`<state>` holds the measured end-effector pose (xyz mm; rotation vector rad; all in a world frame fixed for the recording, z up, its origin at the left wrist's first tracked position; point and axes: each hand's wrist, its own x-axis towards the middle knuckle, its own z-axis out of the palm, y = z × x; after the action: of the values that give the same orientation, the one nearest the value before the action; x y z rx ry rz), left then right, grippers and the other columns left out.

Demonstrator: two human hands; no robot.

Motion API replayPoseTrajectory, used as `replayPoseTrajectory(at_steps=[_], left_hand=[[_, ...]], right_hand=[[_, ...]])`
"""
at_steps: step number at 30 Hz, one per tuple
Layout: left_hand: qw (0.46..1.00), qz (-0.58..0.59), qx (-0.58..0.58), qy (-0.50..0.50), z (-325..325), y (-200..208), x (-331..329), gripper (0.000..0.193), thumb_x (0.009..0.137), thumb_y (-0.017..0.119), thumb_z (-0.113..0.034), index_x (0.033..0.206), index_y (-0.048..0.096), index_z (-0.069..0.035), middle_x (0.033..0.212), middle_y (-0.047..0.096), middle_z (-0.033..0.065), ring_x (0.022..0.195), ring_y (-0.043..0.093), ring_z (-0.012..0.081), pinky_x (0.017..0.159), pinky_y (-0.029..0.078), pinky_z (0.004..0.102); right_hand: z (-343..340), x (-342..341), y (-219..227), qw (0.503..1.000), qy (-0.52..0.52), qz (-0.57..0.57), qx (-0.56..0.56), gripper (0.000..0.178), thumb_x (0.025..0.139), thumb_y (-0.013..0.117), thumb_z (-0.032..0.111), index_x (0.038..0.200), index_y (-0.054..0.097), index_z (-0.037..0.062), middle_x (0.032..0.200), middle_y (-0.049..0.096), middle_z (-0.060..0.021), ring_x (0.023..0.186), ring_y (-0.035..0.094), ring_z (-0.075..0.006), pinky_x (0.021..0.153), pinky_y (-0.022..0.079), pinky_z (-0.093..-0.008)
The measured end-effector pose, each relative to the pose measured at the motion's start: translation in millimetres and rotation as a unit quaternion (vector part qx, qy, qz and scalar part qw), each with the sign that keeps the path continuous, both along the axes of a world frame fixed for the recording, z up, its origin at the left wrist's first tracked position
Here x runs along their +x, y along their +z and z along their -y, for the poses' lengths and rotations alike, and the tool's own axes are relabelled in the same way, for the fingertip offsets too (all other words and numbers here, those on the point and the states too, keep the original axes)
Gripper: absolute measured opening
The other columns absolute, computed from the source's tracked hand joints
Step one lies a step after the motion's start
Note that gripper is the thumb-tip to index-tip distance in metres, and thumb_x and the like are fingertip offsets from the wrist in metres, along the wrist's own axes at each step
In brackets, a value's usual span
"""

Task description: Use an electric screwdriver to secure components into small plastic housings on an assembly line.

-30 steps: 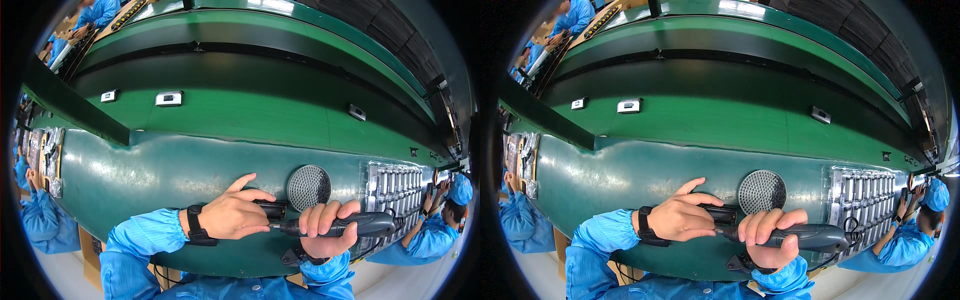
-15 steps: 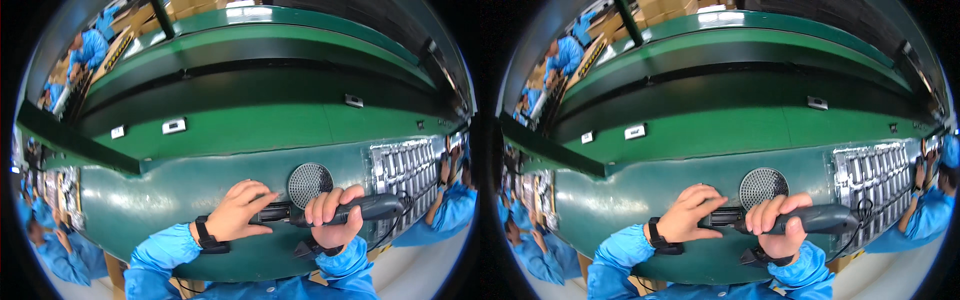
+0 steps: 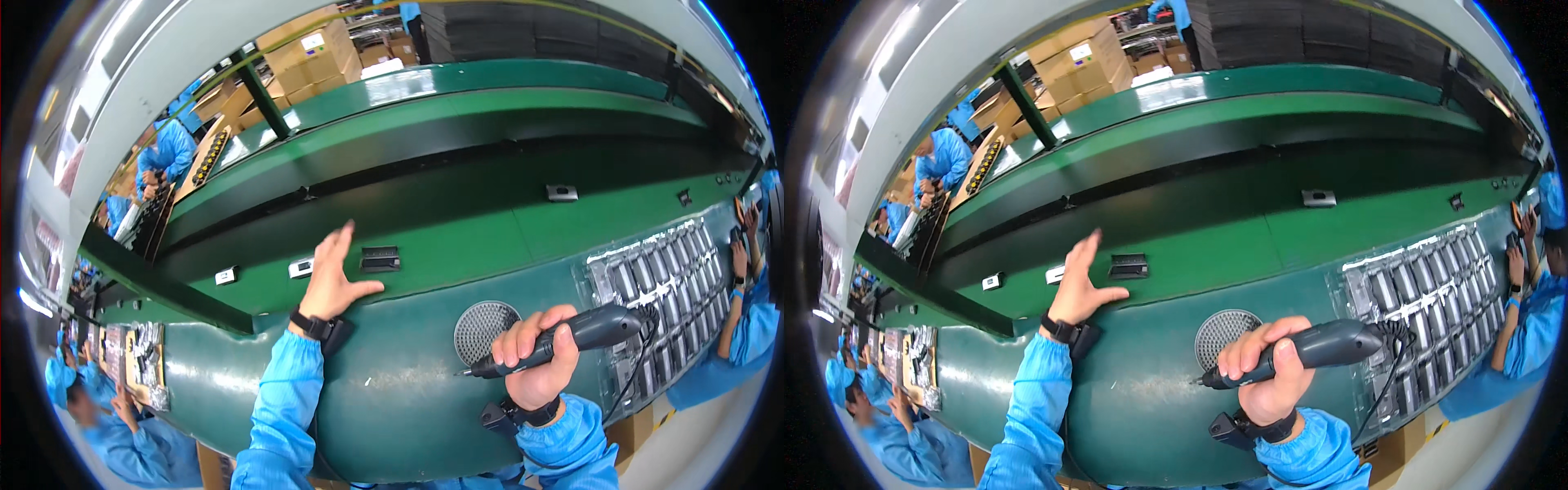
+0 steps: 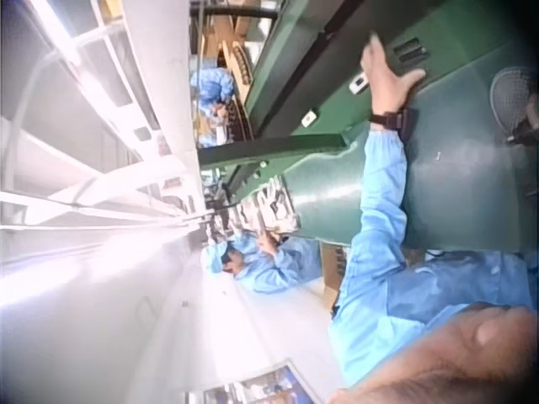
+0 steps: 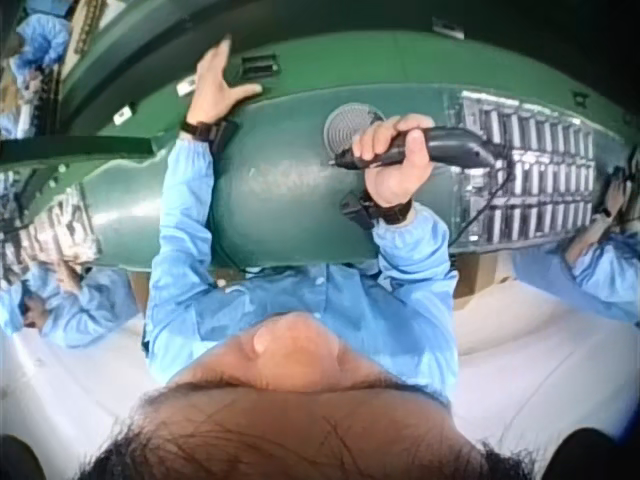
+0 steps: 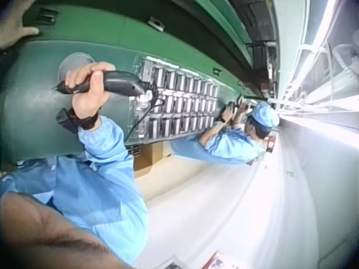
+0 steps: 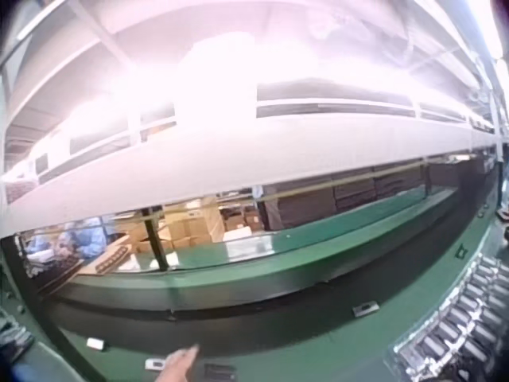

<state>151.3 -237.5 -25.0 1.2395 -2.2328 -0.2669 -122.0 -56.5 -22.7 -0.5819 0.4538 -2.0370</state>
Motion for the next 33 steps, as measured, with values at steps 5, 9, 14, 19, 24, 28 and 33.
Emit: replayPoseTrajectory(at_steps=[5,9,14,19,24,28,33], left_hand=[[0.961,0.021,-0.105,0.255,25.5,-34.2,62.1,0.074,0.085,0.08,-0.035,0.143,0.051,-0.001,0.135,0.059,0.0216,0.125,0.054,0.0397,0.108,0.043,0.0477],[0.933,0.036,0.081,0.349,21.4,-48.2,91.6,0.071,0.086,0.079,-0.046,0.135,0.056,0.0,0.126,0.064,0.0215,0.121,0.057,0.0381,0.102,0.046,0.0484],[0.955,-0.216,0.058,0.193,30.3,-56.8,99.5,0.043,0.087,0.083,-0.017,0.119,0.059,0.0,0.103,0.073,0.0127,0.096,0.071,0.0232,0.086,0.055,0.0359],[0.983,-0.153,0.002,0.104,-2.8,-11.9,50.7,0.022,0.087,0.078,-0.007,0.105,0.066,-0.002,0.091,0.069,0.0058,0.083,0.069,0.0186,0.078,0.055,0.033],[0.985,0.082,0.002,-0.15,-108.4,18.0,1.8,0.019,0.082,0.071,-0.012,0.1,0.069,-0.007,0.095,0.065,0.0096,0.092,0.064,0.0287,0.076,0.054,0.0379],[0.963,0.15,0.089,-0.207,-196.8,-5.7,-17.6,0.022,0.083,0.064,-0.015,0.103,0.071,-0.008,0.104,0.064,0.0064,0.093,0.062,0.0243,0.079,0.053,0.0352],[0.968,0.22,-0.021,-0.12,-254.1,10.4,-19.1,0.05,0.08,0.07,-0.026,0.122,0.069,0.001,0.125,0.063,0.011,0.109,0.061,0.0236,0.09,0.05,0.0368]], right_hand=[[-0.8,-1.1,-0.8,1.0,-0.003,-0.01,0.009,0.026,0.102,0.055,0.033,0.105,0.047,0.009,0.066,0.05,-0.009,0.051,0.051,-0.0211,0.05,0.049,-0.0407],[1.7,-0.4,-1.8,0.999,0.02,0.018,0.04,0.027,0.102,0.056,0.035,0.105,0.048,0.0094,0.065,0.05,-0.0085,0.05,0.05,-0.0208,0.049,0.048,-0.0404],[4.1,9.5,2.9,0.997,0.039,0.008,0.063,0.027,0.103,0.052,0.04,0.102,0.048,0.0131,0.065,0.048,-0.0043,0.05,0.047,-0.0177,0.049,0.043,-0.0371],[-1.2,2.1,-1.4,0.998,0.012,0.019,0.064,0.027,0.104,0.053,0.04,0.104,0.048,0.0136,0.066,0.048,-0.0045,0.05,0.047,-0.0182,0.048,0.044,-0.0367],[-8.0,4.3,2.0,0.996,-0.008,-0.022,0.086,0.029,0.108,0.047,0.044,0.101,0.049,0.0161,0.068,0.047,0.0006,0.051,0.043,-0.0119,0.047,0.041,-0.0307],[-12.3,7.1,-2.8,0.998,-0.007,-0.036,0.053,0.053,0.103,0.044,0.067,0.11,0.044,0.0149,0.066,0.048,-0.0016,0.046,0.045,-0.0143,0.042,0.045,-0.0328],[-26.1,14.1,8.1,0.985,0.105,-0.095,-0.099,0.09,0.079,0.057,0.088,0.118,0.045,0.0083,0.078,0.06,-0.0117,0.057,0.056,-0.0243,0.05,0.05,-0.04]])
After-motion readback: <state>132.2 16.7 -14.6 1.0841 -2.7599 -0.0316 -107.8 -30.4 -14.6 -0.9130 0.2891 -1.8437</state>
